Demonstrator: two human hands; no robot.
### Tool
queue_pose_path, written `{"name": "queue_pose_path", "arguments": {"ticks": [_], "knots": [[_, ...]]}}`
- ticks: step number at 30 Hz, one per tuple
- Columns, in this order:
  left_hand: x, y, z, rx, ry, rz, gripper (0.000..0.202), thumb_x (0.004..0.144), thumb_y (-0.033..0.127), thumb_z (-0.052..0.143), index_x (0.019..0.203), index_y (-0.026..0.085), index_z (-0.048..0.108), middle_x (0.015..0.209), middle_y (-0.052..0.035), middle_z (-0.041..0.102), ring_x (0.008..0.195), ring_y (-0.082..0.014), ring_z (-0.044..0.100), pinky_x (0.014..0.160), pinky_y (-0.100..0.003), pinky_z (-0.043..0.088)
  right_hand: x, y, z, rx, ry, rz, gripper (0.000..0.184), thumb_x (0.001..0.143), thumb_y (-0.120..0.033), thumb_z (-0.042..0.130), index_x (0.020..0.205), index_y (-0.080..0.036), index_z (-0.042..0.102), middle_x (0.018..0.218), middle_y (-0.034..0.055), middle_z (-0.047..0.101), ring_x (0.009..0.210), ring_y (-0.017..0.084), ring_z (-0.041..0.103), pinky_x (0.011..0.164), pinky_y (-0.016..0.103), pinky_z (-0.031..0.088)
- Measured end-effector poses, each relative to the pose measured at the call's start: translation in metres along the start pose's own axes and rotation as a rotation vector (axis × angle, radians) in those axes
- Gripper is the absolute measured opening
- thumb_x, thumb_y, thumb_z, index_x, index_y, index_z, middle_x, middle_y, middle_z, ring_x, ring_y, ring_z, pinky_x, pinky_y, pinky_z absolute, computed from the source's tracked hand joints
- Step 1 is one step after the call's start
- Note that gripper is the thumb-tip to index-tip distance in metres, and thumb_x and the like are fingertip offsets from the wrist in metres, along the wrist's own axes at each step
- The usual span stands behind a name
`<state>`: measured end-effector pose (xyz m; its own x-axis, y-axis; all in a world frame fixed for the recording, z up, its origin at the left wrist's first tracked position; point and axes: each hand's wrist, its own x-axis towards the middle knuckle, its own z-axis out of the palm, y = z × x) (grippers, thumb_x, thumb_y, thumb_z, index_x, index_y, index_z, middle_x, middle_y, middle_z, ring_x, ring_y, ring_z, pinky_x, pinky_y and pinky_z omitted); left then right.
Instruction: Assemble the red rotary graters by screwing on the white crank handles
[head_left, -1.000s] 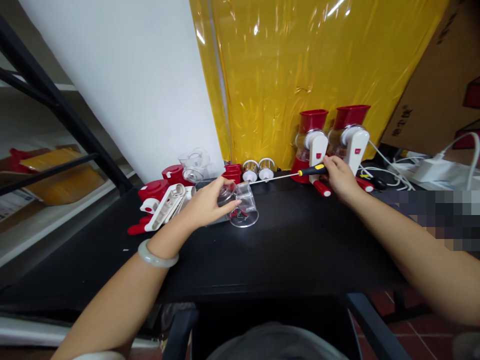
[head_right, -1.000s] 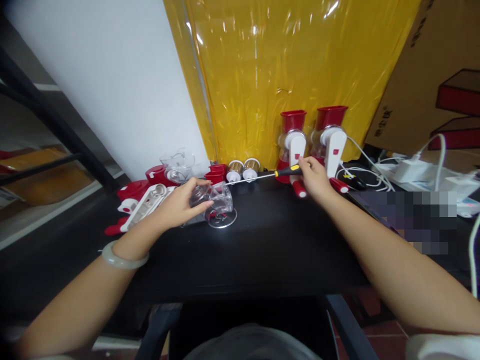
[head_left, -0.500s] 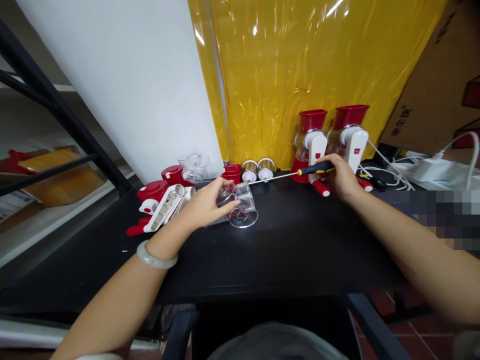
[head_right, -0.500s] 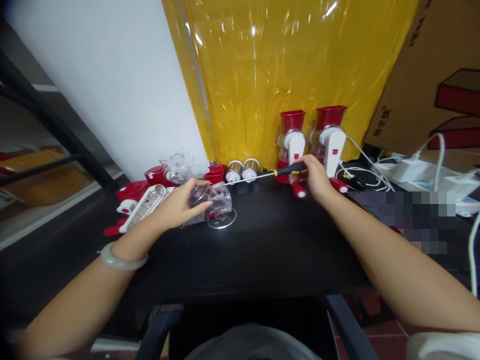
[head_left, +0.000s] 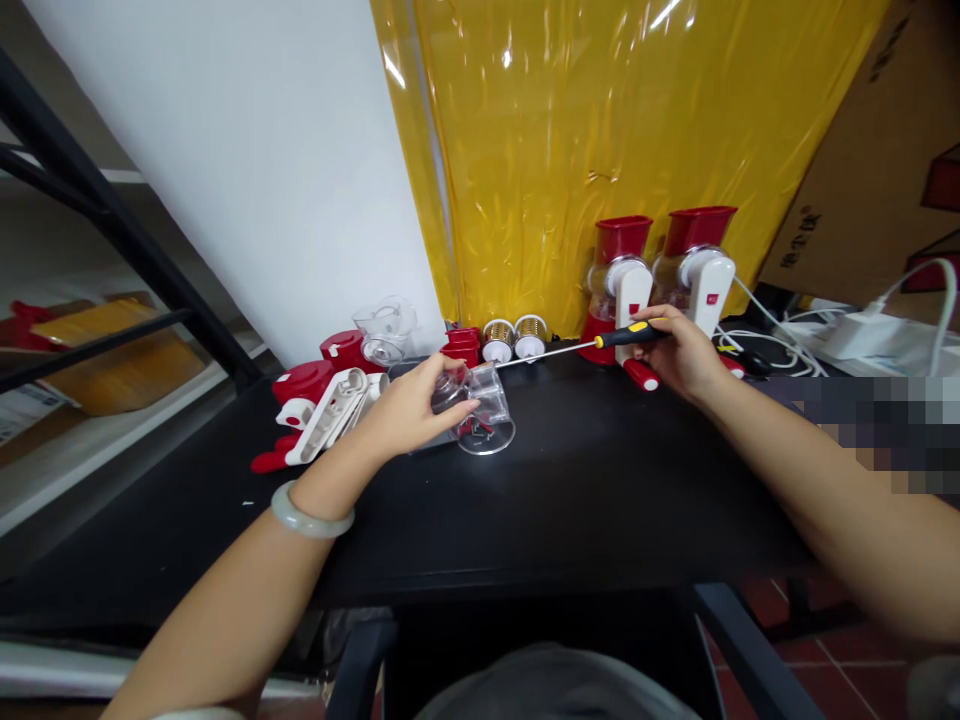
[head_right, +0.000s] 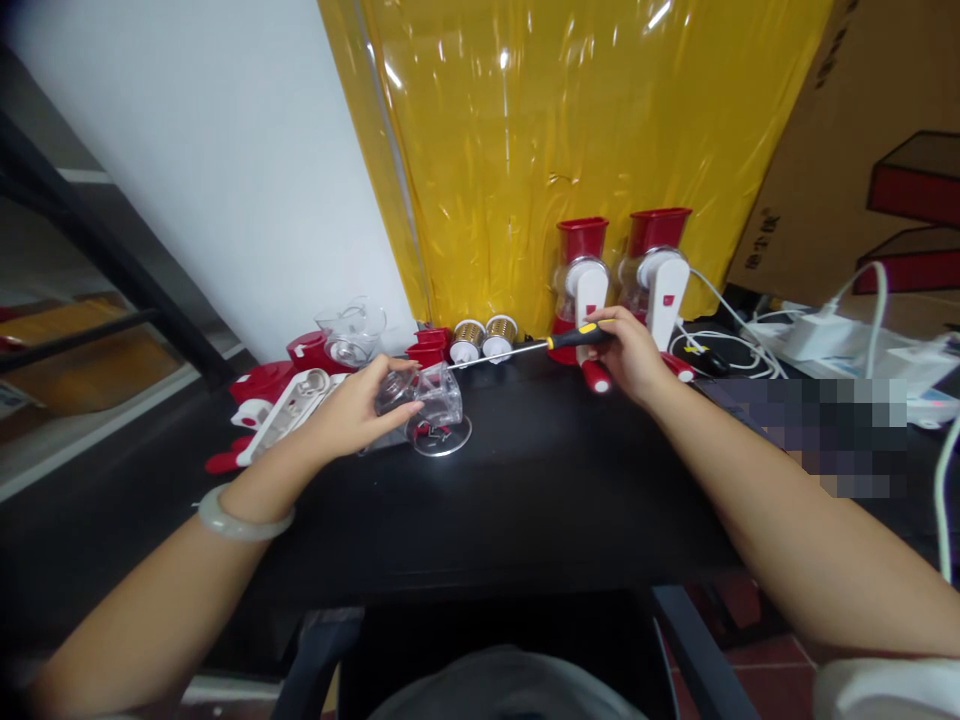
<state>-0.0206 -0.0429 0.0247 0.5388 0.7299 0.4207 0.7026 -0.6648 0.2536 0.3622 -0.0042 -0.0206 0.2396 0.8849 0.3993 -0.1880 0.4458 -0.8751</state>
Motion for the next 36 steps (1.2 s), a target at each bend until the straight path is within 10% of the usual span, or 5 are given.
{"name": "queue_pose_path", "arguments": {"ticks": [6, 20, 31, 36], "knots": [[-0.001, 0.000, 0.000, 0.003, 0.000, -0.002, 0.051, 0.089, 0.057, 0.060, 0.122, 0.019, 0.053, 0.123, -0.0124, 0.069, 0.102, -0.0286, 0.069, 0.086, -0.042, 0.053, 0.001, 0.004, -0.005, -0.238, 0.055, -0.057, 0.050, 0.084, -0.073, 0.058, 0.072, -0.025, 0.062, 0.046, -0.0019, 0.046, 0.040, 0.014, 0.044, 0.040, 0.030, 0.040], [-0.001, 0.001, 0.000, 0.000, 0.001, -0.001, 0.052, 0.089, 0.057, 0.060, 0.123, 0.018, 0.053, 0.125, -0.0129, 0.068, 0.105, -0.0287, 0.068, 0.089, -0.041, 0.053, -0.004, -0.005, 0.001, 0.069, -0.007, 0.080, 0.009, 0.072, -0.027, 0.061, 0.080, -0.023, 0.062, 0.066, 0.0009, 0.056, 0.055, 0.014, 0.052, 0.051, 0.030, 0.046], [0.000, 0.002, -0.001, -0.006, -0.002, -0.011, 0.052, 0.088, 0.058, 0.060, 0.122, 0.019, 0.053, 0.123, -0.0119, 0.069, 0.103, -0.0287, 0.069, 0.087, -0.042, 0.053, 0.002, 0.003, -0.005, -0.210, 0.062, -0.072, 0.045, 0.087, -0.067, 0.056, 0.076, -0.024, 0.060, 0.055, 0.0003, 0.052, 0.045, 0.014, 0.047, 0.042, 0.028, 0.039], [-0.001, 0.001, 0.000, -0.001, -0.005, -0.011, 0.052, 0.089, 0.058, 0.060, 0.122, 0.019, 0.053, 0.124, -0.0126, 0.069, 0.105, -0.0293, 0.068, 0.088, -0.043, 0.053, 0.002, 0.004, -0.006, -0.245, 0.065, -0.058, 0.034, 0.086, -0.056, 0.063, 0.075, -0.024, 0.060, 0.055, -0.0009, 0.053, 0.043, 0.011, 0.044, 0.039, 0.026, 0.037]]}}
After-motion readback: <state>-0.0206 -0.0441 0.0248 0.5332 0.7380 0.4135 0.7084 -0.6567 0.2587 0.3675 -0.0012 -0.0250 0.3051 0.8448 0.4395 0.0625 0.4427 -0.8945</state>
